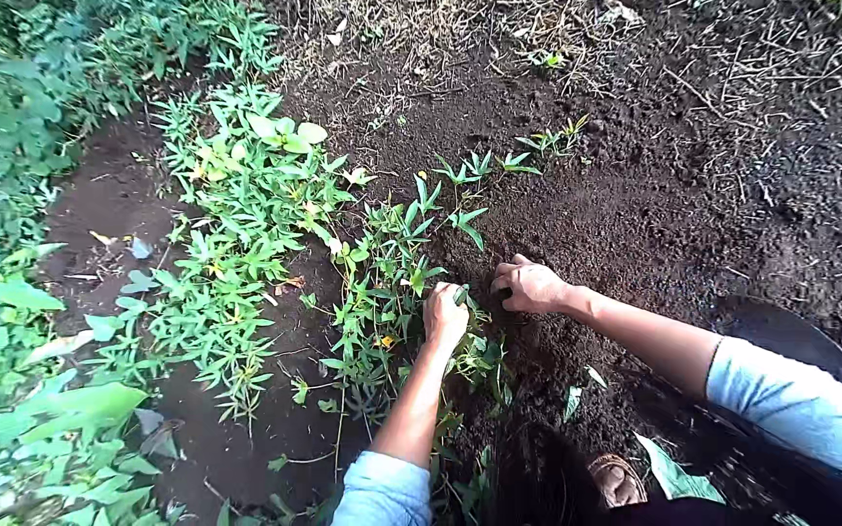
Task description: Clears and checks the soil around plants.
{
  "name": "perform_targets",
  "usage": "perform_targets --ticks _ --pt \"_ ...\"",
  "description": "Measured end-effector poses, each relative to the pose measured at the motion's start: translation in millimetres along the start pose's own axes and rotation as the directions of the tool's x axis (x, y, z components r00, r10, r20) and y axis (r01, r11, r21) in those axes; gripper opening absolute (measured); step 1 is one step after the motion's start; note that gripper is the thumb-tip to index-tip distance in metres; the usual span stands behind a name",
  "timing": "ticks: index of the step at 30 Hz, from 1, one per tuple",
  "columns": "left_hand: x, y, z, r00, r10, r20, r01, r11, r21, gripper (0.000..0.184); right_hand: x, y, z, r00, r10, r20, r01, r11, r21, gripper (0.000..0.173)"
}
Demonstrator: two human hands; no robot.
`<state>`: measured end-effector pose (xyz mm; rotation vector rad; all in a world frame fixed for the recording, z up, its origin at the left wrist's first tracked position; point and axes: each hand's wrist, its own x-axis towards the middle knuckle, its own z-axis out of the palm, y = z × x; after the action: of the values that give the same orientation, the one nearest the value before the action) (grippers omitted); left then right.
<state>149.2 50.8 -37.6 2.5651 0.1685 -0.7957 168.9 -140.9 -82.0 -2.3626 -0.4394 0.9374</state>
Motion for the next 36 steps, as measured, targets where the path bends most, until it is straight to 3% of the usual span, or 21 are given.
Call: perform_targets --ticks 2,3,5,6,9,11,13,17,21,24,28,31,34,36 --pt "4.0 19.6 -0.4 0.993 -0.074 0.093 0.062 0.991 0.123 0.040 -10.0 9.4 -3.1 0.999 -0.041 -0.023 0.043 0.995 0.094 0.019" --pt "5.9 28.0 1.3 0.983 -0.133 0.130 0.107 0.976 0.187 0.056 -12.5 21.0 -3.7 0.992 -0.045 -0.119 0.066 0.982 0.179 0.020" --pt "10.0 36.2 6.6 0.955 -0.224 0.194 0.168 0.948 0.269 0.083 -15.5 48.5 -8.8 0.946 0.054 -0.321 0.054 0.947 0.316 0.025" --pt "10.5 37.4 8.6 0.942 -0.245 0.228 0.171 0.938 0.303 0.088 -18.2 61.3 -12.0 0.918 0.147 -0.369 -0.013 0.939 0.343 0.027" --pt "0.6 38.3 10.9 0.931 -0.207 0.299 0.094 0.931 0.353 0.079 -23.1 87.5 0.8 0.876 0.338 -0.344 -0.238 0.923 0.302 0.058" --pt "-11.5 36.7 11.4 0.931 -0.170 0.322 0.055 0.939 0.338 0.069 -25.4 75.5 11.7 0.880 0.379 -0.287 -0.315 0.917 0.244 0.081" --pt "-24.9 34.1 14.1 0.938 -0.155 0.311 0.053 0.948 0.314 0.055 -28.9 49.6 15.0 0.887 0.415 -0.201 -0.388 0.908 0.161 0.091" --pt "-36.3 36.5 3.9 0.940 -0.208 0.272 0.125 0.948 0.293 0.045 -35.3 19.0 18.1 0.869 0.450 -0.204 -0.423 0.891 0.165 0.068" --pt "-22.8 15.0 -5.2 0.940 -0.236 0.245 0.232 0.972 0.044 0.037 -43.5 21.0 25.0 0.867 0.450 -0.215 -0.409 0.888 0.211 0.045" --pt "-7.4 -3.1 -2.8 0.967 -0.173 0.187 0.193 0.977 -0.095 0.030 -61.9 7.6 31.3 0.919 0.383 -0.092 -0.358 0.910 0.206 0.036" --pt "-4.5 -1.9 -11.2 0.971 -0.104 0.214 0.146 0.971 -0.190 0.032 -90.6 9.1 31.1 0.979 0.195 0.065 -0.205 0.928 0.311 0.034" --pt "-12.6 0.3 -21.9 0.958 -0.029 0.286 0.132 0.928 -0.349 0.033 -93.7 25.5 17.8 0.976 0.192 -0.108 -0.116 0.865 0.488 0.028" --pt "-8.0 -1.7 -14.5 0.965 0.000 0.263 0.114 0.900 -0.420 0.046 -79.9 22.8 18.6 0.947 0.122 -0.298 0.012 0.911 0.413 0.021" --pt "0.0 6.8 -13.7 0.985 -0.074 0.158 0.144 0.854 -0.500 0.054 -66.1 12.7 28.6 0.977 0.061 -0.204 -0.010 0.970 0.243 0.048"
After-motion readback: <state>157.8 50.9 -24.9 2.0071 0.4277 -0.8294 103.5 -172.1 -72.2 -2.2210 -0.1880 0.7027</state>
